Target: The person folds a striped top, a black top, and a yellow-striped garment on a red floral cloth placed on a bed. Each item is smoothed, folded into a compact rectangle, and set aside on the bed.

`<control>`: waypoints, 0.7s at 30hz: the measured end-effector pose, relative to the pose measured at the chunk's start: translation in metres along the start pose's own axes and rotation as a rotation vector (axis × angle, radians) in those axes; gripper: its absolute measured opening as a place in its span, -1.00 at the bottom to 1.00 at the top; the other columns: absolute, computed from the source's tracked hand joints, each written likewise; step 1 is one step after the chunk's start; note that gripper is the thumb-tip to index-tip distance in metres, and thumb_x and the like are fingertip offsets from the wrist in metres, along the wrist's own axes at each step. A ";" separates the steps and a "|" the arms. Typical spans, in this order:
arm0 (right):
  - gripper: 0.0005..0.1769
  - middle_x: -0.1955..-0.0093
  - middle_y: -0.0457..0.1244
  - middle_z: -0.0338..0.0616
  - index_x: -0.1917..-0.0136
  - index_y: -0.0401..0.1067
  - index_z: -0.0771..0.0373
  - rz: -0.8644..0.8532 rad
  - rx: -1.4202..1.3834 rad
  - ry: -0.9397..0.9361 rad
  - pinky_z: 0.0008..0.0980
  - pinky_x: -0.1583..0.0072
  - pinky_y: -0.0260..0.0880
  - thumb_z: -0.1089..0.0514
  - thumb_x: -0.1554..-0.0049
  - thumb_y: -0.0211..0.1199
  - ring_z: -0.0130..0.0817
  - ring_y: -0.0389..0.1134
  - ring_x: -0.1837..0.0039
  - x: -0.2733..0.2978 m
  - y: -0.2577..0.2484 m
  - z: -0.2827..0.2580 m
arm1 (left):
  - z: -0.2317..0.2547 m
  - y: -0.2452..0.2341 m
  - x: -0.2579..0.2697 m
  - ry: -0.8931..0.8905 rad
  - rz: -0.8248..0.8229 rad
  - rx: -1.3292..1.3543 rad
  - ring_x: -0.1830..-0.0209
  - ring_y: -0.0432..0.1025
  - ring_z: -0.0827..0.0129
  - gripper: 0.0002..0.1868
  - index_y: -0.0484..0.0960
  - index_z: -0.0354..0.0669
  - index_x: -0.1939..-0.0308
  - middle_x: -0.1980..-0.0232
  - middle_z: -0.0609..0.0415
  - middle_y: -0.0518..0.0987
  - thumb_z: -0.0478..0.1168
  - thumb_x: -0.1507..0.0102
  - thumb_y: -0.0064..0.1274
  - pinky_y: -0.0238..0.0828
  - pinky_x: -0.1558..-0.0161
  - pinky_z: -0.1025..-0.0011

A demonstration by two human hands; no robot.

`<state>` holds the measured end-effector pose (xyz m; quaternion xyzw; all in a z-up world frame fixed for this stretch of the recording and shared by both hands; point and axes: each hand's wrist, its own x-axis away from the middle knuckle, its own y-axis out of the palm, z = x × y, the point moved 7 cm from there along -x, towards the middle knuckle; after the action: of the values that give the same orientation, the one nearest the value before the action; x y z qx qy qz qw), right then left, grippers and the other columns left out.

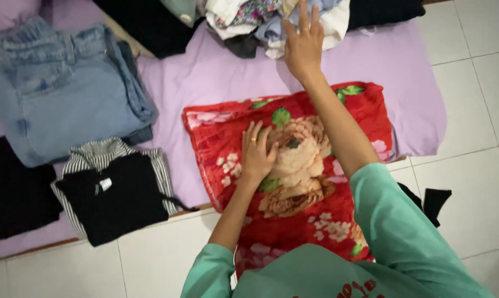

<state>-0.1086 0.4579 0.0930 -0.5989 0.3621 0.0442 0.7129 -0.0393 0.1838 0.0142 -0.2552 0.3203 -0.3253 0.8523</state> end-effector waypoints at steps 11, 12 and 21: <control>-0.53 -0.72 -0.40 -0.04 -0.45 0.36 0.19 -0.283 -0.121 -0.100 0.63 -0.39 -0.11 0.28 -0.28 0.14 0.25 -0.55 -0.64 -0.020 0.045 0.030 | -0.004 0.007 -0.002 -0.013 0.028 -0.028 -0.43 0.27 -0.10 -0.61 0.60 -0.16 -0.19 -0.29 -0.10 0.52 -0.13 -0.31 0.10 0.04 -0.45 -0.20; -0.53 -0.72 -0.40 -0.04 -0.45 0.36 0.19 -0.279 -0.124 -0.102 0.63 -0.39 -0.11 0.28 -0.28 0.14 0.25 -0.55 -0.64 -0.019 0.038 0.028 | 0.000 0.003 -0.001 -0.012 0.031 -0.032 -0.43 0.27 -0.10 -0.61 0.60 -0.16 -0.19 -0.29 -0.10 0.52 -0.13 -0.31 0.10 0.04 -0.45 -0.20; -0.80 0.10 0.24 -0.15 0.10 0.30 0.13 -0.153 -0.774 -0.188 -0.18 -0.04 0.19 0.40 -0.07 0.15 -0.14 0.23 0.00 0.062 -0.138 -0.016 | 0.064 -0.057 -0.022 0.131 0.220 0.019 -0.55 0.19 -0.08 -0.44 0.23 -0.34 -0.48 -0.52 -0.25 0.28 -0.23 -0.42 -0.06 0.09 -0.57 0.06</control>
<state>-0.0016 0.3820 0.1710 -0.8415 0.2064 0.1788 0.4662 -0.0284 0.1768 0.1014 -0.1885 0.3984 -0.2488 0.8625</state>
